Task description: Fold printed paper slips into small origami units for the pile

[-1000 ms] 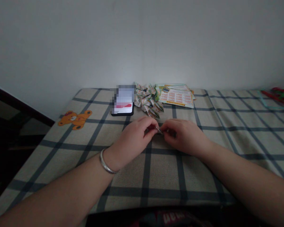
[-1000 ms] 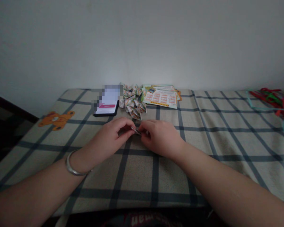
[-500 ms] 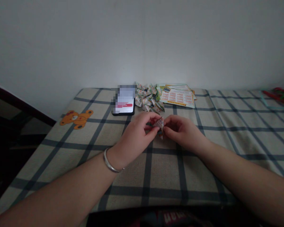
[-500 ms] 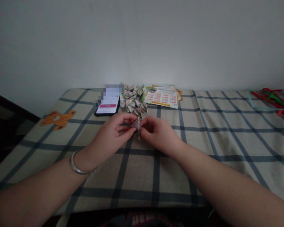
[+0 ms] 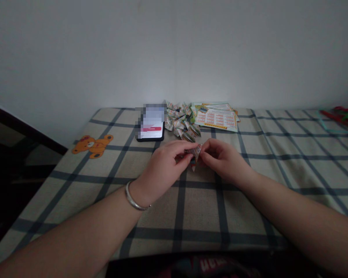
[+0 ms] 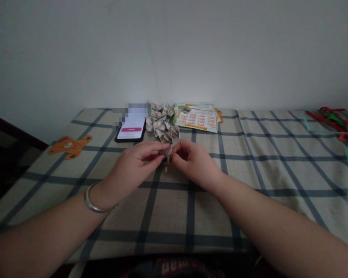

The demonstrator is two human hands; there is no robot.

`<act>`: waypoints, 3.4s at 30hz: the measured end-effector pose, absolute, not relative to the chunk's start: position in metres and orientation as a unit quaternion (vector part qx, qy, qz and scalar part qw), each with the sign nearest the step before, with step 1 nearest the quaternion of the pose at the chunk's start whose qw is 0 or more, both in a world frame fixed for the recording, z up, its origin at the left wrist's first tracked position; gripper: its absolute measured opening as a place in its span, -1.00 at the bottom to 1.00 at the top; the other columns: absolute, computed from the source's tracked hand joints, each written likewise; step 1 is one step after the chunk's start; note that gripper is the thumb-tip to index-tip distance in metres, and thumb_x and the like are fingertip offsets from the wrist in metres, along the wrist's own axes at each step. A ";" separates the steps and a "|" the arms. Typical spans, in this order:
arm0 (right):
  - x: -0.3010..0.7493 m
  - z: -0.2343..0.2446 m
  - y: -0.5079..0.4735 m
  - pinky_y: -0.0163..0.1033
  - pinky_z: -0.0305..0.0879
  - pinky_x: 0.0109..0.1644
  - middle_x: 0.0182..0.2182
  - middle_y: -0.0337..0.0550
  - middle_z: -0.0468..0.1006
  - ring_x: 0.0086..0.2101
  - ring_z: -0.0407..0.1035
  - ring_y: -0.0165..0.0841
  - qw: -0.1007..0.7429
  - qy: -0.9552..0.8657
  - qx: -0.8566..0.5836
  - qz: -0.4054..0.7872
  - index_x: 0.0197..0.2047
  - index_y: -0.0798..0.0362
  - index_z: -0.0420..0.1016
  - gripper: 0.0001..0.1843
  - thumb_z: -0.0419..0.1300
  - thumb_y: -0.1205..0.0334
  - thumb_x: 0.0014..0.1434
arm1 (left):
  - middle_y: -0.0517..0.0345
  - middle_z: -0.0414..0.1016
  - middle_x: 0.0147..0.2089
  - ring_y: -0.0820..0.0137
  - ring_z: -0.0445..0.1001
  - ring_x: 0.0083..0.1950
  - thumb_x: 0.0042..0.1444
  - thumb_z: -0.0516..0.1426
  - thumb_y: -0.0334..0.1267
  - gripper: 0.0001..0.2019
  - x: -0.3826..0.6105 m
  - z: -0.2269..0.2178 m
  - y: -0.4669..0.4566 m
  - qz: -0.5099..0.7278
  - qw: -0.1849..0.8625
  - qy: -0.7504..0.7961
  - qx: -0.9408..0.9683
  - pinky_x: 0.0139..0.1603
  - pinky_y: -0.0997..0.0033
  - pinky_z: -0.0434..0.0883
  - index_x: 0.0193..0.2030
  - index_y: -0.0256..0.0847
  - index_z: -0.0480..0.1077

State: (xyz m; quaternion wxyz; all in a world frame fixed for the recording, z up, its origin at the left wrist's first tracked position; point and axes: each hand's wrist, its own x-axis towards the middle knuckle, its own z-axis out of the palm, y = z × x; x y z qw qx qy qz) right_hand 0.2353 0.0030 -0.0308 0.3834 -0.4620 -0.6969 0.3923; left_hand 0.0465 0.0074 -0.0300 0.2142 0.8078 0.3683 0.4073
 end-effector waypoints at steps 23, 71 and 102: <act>0.231 -0.015 -0.007 -0.29 0.09 -0.44 -0.51 -0.29 0.42 -0.49 0.28 -0.42 0.298 -0.776 -0.506 0.230 -0.35 0.03 0.33 -0.98 0.10 0.28 0.12 | 0.11 0.51 -0.01 0.39 0.53 -0.02 0.12 0.11 -0.46 -0.67 0.050 -0.031 -0.001 0.388 0.240 0.369 0.810 0.04 0.31 0.50 0.04 -0.17 0.38; 0.248 -0.019 0.003 -0.24 0.38 -0.25 -0.14 -0.10 0.50 -0.25 0.44 -0.34 0.305 -0.867 -0.389 0.071 -0.02 0.01 0.37 -0.70 0.24 0.21 0.18 | 0.09 0.54 -0.09 0.47 0.53 -0.11 0.14 0.17 -0.45 -0.82 0.051 -0.030 0.011 0.407 0.659 0.361 0.519 0.01 0.36 0.52 -0.10 -0.27 0.43; 0.250 -0.016 0.000 -0.23 0.34 -0.20 -0.08 -0.13 0.56 -0.18 0.48 -0.29 0.242 -0.880 -0.409 -0.015 -0.01 -0.04 0.44 -0.76 0.18 0.15 0.25 | -0.06 0.34 0.25 0.38 0.56 -0.05 0.09 0.19 -0.38 -0.36 0.044 -0.035 0.012 0.370 0.567 0.310 0.668 -0.06 0.38 0.54 0.32 -0.08 0.12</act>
